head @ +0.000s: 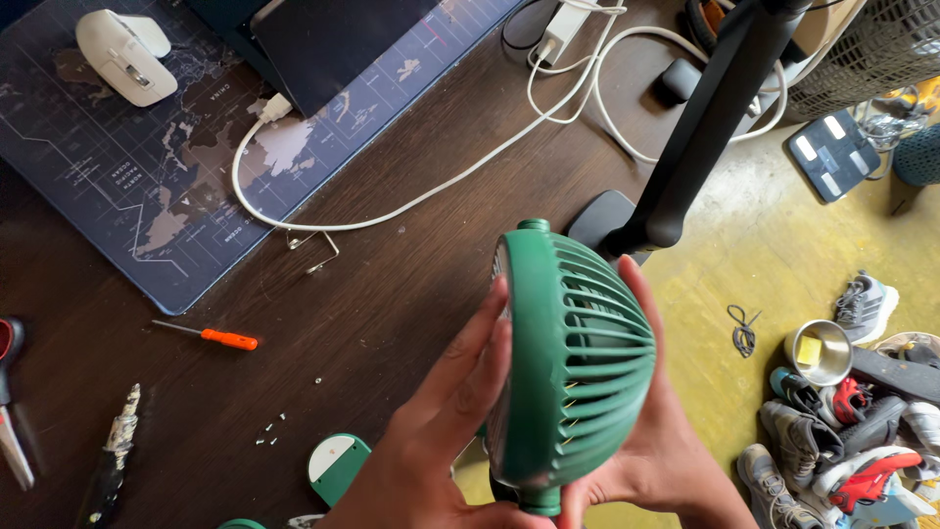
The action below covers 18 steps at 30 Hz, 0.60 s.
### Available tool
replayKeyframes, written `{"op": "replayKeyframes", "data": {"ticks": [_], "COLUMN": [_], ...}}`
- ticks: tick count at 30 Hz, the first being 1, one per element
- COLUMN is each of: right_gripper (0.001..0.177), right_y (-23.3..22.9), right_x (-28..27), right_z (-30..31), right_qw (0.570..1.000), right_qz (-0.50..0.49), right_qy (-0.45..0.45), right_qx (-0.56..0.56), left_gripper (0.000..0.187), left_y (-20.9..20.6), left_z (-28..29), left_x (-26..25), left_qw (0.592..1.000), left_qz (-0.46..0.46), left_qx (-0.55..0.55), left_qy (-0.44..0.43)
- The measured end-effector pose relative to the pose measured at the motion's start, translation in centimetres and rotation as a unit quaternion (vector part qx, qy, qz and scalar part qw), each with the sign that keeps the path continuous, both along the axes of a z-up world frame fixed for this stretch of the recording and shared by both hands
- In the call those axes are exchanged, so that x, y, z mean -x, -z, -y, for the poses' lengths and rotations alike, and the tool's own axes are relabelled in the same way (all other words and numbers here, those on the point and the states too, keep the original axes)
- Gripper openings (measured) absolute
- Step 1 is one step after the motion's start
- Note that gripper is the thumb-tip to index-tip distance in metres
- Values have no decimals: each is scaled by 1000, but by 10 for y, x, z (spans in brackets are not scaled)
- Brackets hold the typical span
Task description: The person reassembles a green electric fan on a desk. They attach the fan blade to the motor, secure the rear grille with screws using a screwdriver, then attach and tighten the front grille. The fan is left assembled on the desk.
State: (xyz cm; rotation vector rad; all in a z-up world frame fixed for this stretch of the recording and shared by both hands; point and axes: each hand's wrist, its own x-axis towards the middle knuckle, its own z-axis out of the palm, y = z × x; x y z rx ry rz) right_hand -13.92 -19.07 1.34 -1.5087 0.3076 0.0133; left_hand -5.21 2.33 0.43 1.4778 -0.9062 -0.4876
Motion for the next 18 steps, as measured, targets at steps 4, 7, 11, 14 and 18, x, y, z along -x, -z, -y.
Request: {"op": "replayKeyframes", "data": {"ticks": [4,7,11,14,18], "right_gripper": [178,177,173,175,158], "right_y": [-6,-7,-10,-12,-13], "right_x": [-8,-16,-21,-25,-31], "right_z": [-2,-7,-14,-18,-28], "right_qw": [998,996,994,994,998], "right_qz": [-20,-36,-32,-4,-33], "right_qy": [-47,-61,-70,-71,-37], "right_qx": [25,60,71,85,50], "left_gripper": [103,95,81,82,87], "left_y": [-4,-7,-7,-6,-5], "left_z": [1,4,6,5,5], "left_x": [3,3,2,2,-1], "left_qw": [998,992,994,994,987], "left_qz": [-9,-95,15,-28,-136], "left_qx": [-21,-14,8,-16,6], "left_qy": [-50,-82,-103,-105,-85]}}
